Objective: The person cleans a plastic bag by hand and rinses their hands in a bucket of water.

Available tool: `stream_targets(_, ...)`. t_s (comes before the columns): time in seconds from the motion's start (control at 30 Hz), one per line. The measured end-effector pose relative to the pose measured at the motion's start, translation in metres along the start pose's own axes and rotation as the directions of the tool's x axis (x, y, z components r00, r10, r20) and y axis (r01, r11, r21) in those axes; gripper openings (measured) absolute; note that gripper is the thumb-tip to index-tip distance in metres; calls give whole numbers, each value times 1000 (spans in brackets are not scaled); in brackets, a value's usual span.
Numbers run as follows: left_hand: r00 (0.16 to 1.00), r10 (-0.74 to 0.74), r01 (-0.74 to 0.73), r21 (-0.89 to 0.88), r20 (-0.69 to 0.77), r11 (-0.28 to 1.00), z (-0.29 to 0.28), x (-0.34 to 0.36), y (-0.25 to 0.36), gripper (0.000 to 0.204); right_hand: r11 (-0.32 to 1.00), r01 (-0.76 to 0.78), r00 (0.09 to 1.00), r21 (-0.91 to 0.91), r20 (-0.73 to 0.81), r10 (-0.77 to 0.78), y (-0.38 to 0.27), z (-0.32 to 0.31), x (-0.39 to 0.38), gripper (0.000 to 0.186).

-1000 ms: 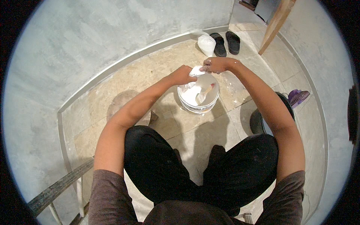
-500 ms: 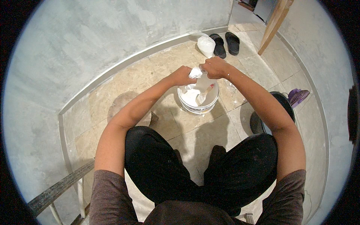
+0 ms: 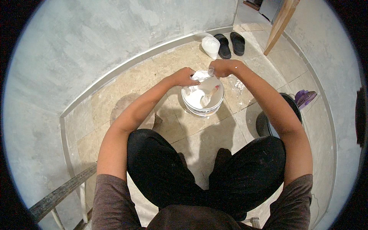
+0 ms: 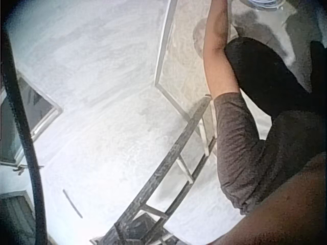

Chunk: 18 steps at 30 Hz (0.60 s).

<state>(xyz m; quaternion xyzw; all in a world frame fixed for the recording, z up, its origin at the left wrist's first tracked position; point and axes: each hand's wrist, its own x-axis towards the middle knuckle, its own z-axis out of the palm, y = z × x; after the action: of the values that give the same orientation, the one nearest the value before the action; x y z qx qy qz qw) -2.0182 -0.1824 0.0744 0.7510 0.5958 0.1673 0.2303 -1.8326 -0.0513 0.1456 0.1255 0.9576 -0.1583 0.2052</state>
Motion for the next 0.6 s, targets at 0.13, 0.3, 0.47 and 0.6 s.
stream_targets(0.13, 996, -59, 58, 13, 66, 998, -6, 2, 11, 44, 974, -51, 989, -221, -144, 20, -11, 3, -8, 27)
stream_targets(0.3, 1000, -19, 20, 28, -10, 999, -1, 0, 4, 39, 962, -31, 976, -273, -216, -30, -17, 5, -11, 26)
stream_targets(0.47, 1000, 7, -6, -110, 2, 994, -2, -1, 4, 36, 972, -22, 955, -232, -293, -49, -13, 11, -5, 28)
stream_targets(0.6, 996, 44, -53, -119, -79, 992, -1, 1, 24, 42, 994, -41, 982, -98, -187, 22, -7, 15, -1, 31)
